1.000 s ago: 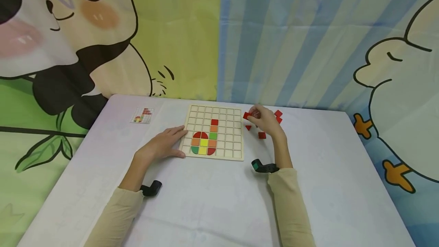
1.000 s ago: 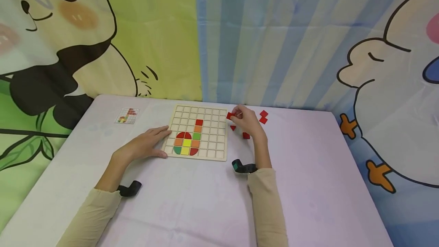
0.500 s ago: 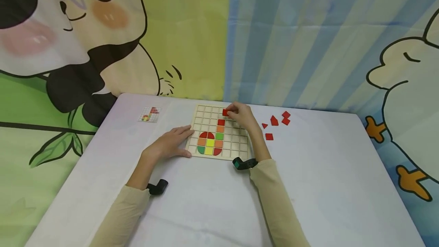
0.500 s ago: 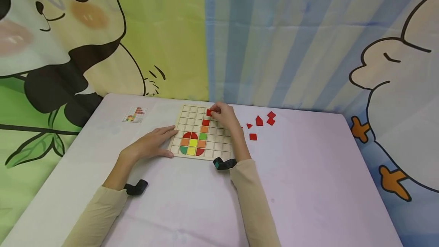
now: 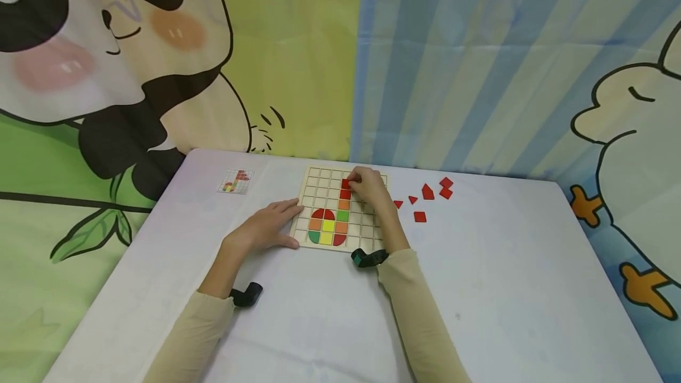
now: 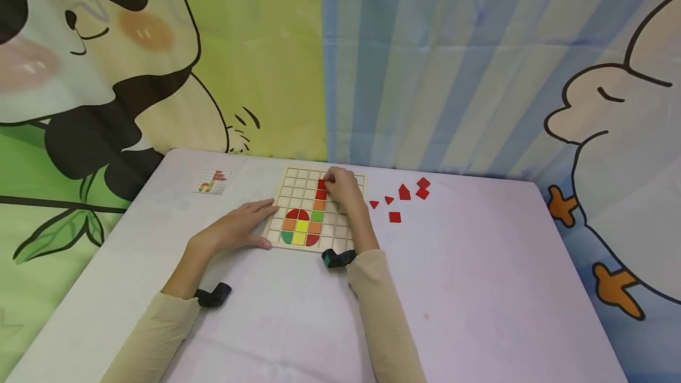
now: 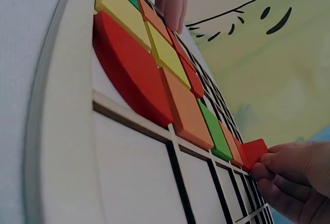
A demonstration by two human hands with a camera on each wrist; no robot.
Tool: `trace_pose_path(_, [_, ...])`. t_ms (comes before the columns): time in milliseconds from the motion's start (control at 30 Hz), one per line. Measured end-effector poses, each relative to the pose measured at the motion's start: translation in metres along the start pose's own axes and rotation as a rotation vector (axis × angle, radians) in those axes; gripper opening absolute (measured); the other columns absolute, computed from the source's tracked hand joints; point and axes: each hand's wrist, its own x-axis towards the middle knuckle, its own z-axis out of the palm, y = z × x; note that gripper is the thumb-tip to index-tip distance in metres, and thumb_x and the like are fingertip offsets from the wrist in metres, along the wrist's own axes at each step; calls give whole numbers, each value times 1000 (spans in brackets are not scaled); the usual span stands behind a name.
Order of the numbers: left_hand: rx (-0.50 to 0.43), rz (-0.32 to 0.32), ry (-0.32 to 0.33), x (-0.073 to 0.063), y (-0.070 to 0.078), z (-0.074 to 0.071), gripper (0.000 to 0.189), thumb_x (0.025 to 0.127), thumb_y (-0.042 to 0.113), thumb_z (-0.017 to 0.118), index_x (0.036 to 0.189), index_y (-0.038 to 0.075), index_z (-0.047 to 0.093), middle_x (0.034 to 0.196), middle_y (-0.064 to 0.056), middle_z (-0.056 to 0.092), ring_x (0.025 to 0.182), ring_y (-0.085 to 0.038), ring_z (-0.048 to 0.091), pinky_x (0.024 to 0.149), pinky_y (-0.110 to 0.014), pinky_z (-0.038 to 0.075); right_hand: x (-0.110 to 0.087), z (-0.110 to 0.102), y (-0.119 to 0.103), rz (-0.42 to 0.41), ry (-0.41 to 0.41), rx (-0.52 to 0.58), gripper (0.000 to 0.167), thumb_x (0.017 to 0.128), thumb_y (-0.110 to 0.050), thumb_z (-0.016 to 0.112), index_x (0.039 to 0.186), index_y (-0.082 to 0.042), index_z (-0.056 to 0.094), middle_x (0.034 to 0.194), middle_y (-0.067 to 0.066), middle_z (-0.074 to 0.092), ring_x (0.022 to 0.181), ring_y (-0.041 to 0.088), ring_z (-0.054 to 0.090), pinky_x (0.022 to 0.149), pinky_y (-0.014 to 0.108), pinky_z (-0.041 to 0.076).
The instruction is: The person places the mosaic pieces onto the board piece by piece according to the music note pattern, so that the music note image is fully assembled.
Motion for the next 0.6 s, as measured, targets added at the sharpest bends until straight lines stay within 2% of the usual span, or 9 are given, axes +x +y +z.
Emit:
trace_pose_path(233, [11, -5, 5, -1, 3, 0, 95, 75, 53, 73, 153, 18, 31, 162, -7, 23, 148, -34, 24, 115, -57, 31, 0, 0, -1, -28, -1, -38, 13, 94, -7, 58, 100, -4, 70, 103, 13, 71, 98, 29, 66, 87, 41, 55])
trace_pose_path(500, [19, -4, 7, -1, 2, 0, 95, 75, 54, 73, 153, 18, 31, 162, -7, 23, 148, -34, 24, 115, -57, 31, -6, -4, 2, 3, -73, -82, 23, 96, -9, 56, 113, -4, 71, 115, 15, 60, 100, 27, 59, 85, 38, 52])
trace_pose_path(600, [15, -11, 3, 0, 1, 1, 96, 75, 55, 73, 153, 18, 31, 162, -7, 23, 148, -33, 24, 116, -56, 30, -8, -3, 4, 3, -103, -113, 25, 97, -10, 56, 117, -6, 71, 121, 14, 57, 105, 28, 57, 88, 38, 52])
